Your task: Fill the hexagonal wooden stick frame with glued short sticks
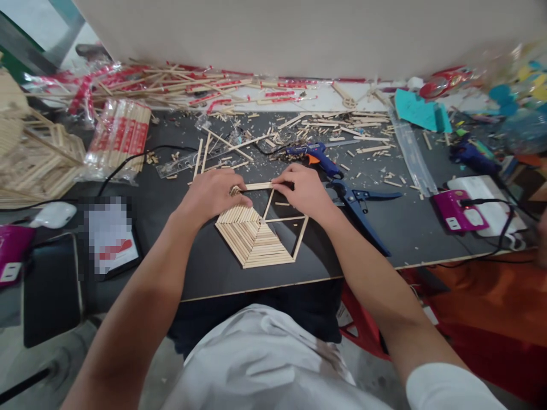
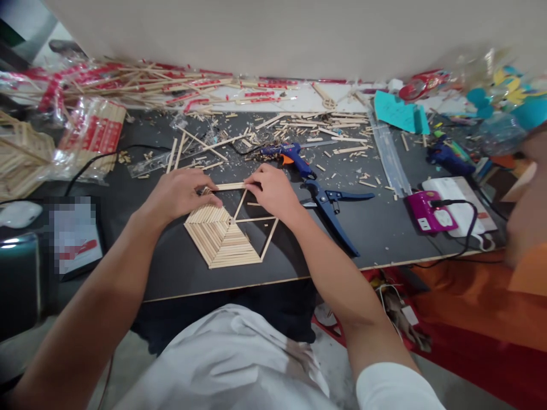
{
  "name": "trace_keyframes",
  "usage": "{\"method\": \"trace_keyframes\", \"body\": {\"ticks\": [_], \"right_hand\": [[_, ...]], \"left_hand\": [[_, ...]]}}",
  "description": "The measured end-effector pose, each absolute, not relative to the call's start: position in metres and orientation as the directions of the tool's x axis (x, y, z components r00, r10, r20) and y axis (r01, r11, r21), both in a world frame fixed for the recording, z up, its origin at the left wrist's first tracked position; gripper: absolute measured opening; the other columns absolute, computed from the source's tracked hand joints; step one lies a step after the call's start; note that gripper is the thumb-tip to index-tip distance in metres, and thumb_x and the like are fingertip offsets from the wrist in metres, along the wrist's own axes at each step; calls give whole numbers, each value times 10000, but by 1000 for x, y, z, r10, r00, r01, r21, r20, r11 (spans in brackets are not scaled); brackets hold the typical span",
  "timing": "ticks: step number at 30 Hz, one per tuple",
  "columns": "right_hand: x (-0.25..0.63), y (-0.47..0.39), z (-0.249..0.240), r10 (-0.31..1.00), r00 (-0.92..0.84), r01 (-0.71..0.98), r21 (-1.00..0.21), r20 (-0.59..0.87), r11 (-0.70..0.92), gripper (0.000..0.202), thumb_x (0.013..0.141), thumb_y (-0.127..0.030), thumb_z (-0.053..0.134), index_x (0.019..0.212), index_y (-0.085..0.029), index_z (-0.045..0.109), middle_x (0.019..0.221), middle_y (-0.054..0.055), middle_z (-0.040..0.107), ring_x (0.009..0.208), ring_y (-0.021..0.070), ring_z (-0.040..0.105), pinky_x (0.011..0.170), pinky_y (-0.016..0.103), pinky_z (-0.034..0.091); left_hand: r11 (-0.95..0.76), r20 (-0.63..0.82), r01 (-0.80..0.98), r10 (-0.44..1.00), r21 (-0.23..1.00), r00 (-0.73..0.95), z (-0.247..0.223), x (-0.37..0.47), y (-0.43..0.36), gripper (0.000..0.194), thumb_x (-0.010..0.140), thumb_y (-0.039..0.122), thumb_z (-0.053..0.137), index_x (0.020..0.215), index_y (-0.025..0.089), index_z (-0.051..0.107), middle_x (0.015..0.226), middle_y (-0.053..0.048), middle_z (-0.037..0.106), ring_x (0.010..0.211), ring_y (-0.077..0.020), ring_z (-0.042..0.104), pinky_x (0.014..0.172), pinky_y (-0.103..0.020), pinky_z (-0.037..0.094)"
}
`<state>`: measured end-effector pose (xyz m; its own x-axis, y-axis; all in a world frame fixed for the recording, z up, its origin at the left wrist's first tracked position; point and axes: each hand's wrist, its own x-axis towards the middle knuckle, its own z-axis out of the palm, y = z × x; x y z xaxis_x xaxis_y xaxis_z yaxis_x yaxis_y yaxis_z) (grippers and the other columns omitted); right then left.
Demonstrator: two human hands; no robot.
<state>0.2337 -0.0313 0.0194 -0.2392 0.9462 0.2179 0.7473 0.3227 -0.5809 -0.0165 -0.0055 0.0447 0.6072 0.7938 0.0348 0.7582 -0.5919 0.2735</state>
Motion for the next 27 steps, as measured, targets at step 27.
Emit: {"method": "trace_keyframes", "body": {"ticks": [27], "right_hand": [[233, -32, 13, 970, -146, 730, -641, 193, 237, 88, 890, -193, 747, 936, -203, 822, 886, 54, 718, 748, 181, 639, 764, 363, 526]], "left_hand": [[-566, 5, 787, 812, 246, 583, 51, -16, -9, 444, 871, 552, 760, 1190, 244, 768, 1090, -62, 788, 1040, -279, 706, 807, -317, 454]]}}
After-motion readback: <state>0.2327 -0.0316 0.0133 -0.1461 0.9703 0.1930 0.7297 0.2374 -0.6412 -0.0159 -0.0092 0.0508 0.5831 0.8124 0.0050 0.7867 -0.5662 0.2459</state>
